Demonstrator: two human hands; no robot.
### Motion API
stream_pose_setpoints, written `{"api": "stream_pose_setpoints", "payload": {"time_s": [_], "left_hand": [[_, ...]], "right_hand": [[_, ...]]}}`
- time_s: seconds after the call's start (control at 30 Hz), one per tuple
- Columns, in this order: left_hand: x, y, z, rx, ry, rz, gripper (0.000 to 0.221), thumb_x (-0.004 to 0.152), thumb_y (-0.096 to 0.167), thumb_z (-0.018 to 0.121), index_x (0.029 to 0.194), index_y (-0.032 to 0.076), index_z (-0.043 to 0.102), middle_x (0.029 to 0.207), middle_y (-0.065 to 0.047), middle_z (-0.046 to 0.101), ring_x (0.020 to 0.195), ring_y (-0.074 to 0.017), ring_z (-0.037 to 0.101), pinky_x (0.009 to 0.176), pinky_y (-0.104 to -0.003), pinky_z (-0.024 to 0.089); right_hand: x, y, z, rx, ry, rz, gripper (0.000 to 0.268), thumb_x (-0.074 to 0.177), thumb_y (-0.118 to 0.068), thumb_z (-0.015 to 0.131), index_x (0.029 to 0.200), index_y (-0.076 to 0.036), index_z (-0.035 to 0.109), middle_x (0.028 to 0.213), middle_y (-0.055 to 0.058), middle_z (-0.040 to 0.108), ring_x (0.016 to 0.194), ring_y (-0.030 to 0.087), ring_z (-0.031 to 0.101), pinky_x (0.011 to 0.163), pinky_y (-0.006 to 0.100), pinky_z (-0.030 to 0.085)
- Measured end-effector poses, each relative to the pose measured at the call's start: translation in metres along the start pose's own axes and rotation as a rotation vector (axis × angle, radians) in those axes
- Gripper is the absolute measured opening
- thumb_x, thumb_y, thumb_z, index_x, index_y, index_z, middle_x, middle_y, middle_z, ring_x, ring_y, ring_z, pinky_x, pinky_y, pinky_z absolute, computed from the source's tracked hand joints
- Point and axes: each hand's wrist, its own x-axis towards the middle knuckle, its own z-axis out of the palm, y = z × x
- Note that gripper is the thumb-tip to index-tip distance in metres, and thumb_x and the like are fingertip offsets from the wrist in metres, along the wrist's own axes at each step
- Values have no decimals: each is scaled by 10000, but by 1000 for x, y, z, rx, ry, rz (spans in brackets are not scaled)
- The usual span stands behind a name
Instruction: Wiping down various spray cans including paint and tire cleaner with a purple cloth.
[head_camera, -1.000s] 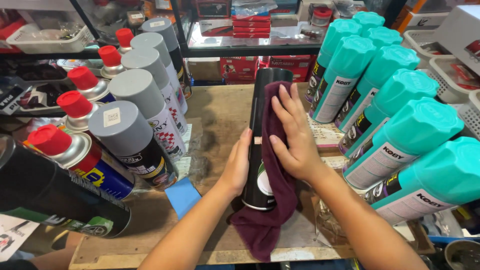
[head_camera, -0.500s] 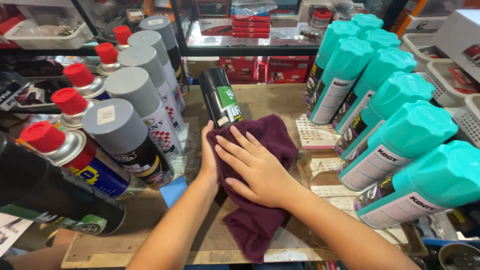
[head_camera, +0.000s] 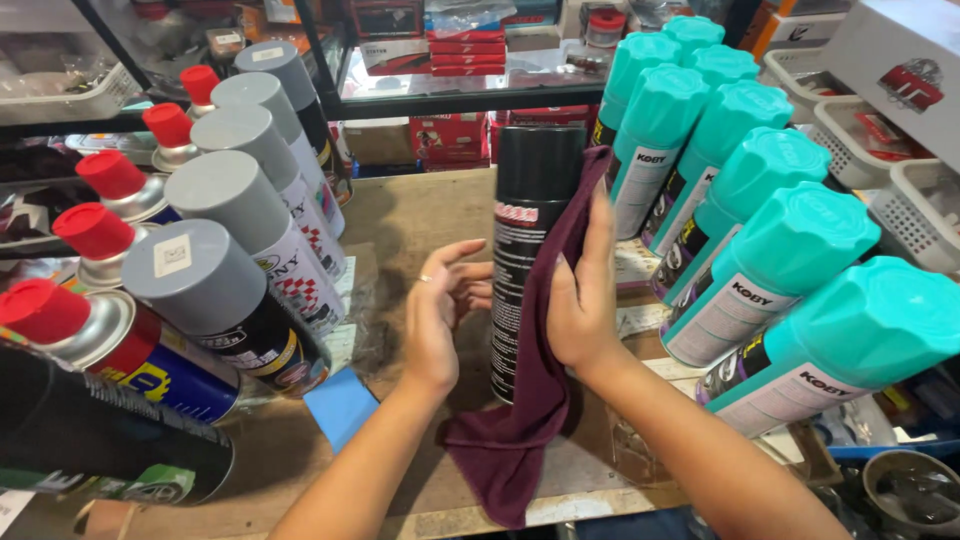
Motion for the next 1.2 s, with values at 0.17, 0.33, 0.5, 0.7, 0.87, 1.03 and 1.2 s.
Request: {"api": "stream_pose_setpoints", "payload": {"time_s": [0.17, 0.33, 0.5, 0.7, 0.87, 1.03, 1.2], "left_hand": [[41, -55, -63, -213, 420, -264, 595, 883, 564, 454, 1050, 28, 652, 840, -232, 716, 713, -331, 695, 638, -409, 557], [51, -50, -63, -358, 606, -462, 701, 794, 692, 545, 1002, 30, 647, 929, -282, 697, 822, -423, 680, 750, -529, 548], [37, -27, -29, -478, 495, -391, 712, 837, 678, 493, 1151, 60, 658, 1107, -222, 688, 1031, -369, 644, 948, -499, 492], [10, 5, -3, -581, 380, -328, 747, 879, 664, 441, 1299, 90, 668, 1286, -162, 679, 1239, -315, 607, 1147, -469, 435], [8, 25, 6, -571, 323, -299, 674, 897, 668, 428, 1216, 137, 694, 1202, -92, 715, 1156, -272, 657, 1088, -402, 496], [6, 14, 4, -620, 378, -282, 715, 879, 683, 450, 1243, 122, 703, 1217, -158, 718, 1170, -336, 665, 1072, -478, 509], [3, -32, -23, -319, 393, -193, 596, 999, 522, 375, 1405, 148, 600, 1453, -152, 589, 1352, -269, 539, 1185, -418, 396]], "right_hand": [[-9, -19, 12, 111, -214, -13, 644, 974, -186, 408, 1536, 95, 269, 1561, 373, 285, 1485, 515, 233, 1261, 566, 133], [-21, -45, 19, 128, -401, -210, 837, 808, -295, 656, 1506, 58, 360, 1509, 311, 442, 1372, 498, 502, 1142, 576, 410], [-14, -39, 13, -51, -330, -186, 817, 870, -403, 573, 1545, 6, 359, 1537, 303, 432, 1375, 514, 482, 1092, 590, 423], [13, -19, 3, -88, -128, 145, 700, 888, 56, 618, 1534, 44, 349, 1415, 318, 484, 1253, 515, 571, 1062, 567, 472], [-4, 27, 27, 159, -225, 227, 373, 1039, -133, 486, 1362, 28, 583, 1339, 276, 583, 1322, 433, 536, 1156, 515, 379], [-15, 6, 27, 192, -276, 24, 385, 1061, -120, 392, 1335, 39, 612, 1324, 262, 617, 1272, 414, 579, 1145, 495, 404], [-4, -66, 10, -3, -292, -137, 656, 1017, -272, 383, 1548, 101, 286, 1597, 318, 324, 1500, 491, 295, 1228, 541, 244]]}}
